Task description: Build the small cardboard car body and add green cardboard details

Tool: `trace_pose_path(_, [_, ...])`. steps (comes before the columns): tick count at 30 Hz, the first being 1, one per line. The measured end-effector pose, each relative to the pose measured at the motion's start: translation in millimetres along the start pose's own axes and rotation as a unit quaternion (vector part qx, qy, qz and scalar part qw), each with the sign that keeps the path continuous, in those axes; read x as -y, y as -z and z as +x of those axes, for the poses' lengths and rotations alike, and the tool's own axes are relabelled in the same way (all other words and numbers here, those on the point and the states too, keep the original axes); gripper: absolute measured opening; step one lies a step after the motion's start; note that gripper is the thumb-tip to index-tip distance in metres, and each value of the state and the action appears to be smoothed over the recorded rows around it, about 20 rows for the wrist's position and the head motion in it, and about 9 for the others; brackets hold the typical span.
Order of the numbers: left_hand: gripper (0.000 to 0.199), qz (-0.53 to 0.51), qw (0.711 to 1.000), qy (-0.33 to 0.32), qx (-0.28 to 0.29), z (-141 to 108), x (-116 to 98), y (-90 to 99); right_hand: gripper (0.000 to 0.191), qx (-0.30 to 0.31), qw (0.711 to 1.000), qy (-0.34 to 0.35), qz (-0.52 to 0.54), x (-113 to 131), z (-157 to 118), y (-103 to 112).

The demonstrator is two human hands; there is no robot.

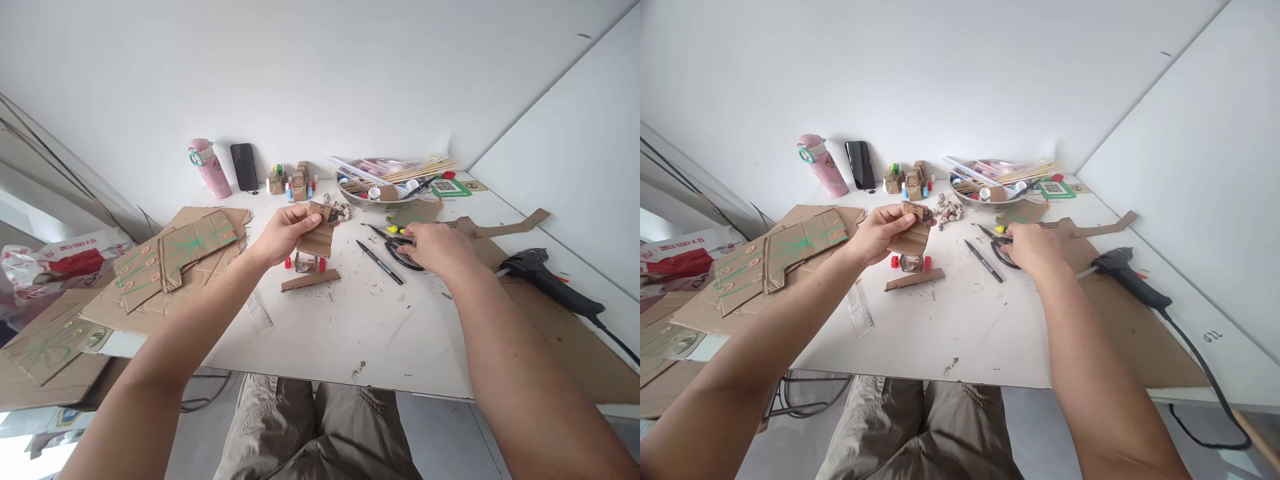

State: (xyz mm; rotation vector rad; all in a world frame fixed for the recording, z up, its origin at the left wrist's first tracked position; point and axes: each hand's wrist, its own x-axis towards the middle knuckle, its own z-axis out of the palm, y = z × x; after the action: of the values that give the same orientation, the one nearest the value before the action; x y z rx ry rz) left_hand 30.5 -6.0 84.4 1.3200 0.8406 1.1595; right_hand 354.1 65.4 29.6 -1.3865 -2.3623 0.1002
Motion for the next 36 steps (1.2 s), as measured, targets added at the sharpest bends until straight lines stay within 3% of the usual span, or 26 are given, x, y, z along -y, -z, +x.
trace_pose_path(3, [0.051,-0.018,0.998,-0.015,-0.057,-9,9,-2.4,0.032,-0.041,0.997,0.0,0.072,49,-2,-3])
trace_pose_path(6, [0.05,-0.039,0.994,-0.019,-0.096,-16,19,-11.3,0.077,-0.03,0.967,0.092,0.236,103,-6,-14])
trace_pose_path(9, [0.051,-0.044,0.994,-0.023,-0.096,-24,28,-20.4,0.088,-0.043,0.94,0.103,0.323,133,-14,-24])
trace_pose_path(16, [0.046,0.006,0.996,-0.026,-0.091,-35,45,-23.7,0.08,-0.057,0.913,0.069,0.399,136,-22,-26])
trace_pose_path(22, [0.045,0.058,0.994,-0.045,-0.079,-44,43,-25.0,0.078,-0.062,0.898,0.052,0.432,142,-21,-23])
trace_pose_path(25, [0.054,0.07,0.994,-0.042,-0.072,-47,42,-22.9,0.077,-0.069,0.894,0.058,0.438,142,-21,-23])
trace_pose_path(30, [0.077,0.003,0.998,-0.059,-0.032,-49,48,-21.4,0.077,-0.087,0.89,0.048,0.445,141,-20,-28])
trace_pose_path(36, [0.071,0.01,0.996,-0.081,-0.034,-50,49,-22.7,0.076,-0.101,0.886,0.041,0.451,141,-19,-32])
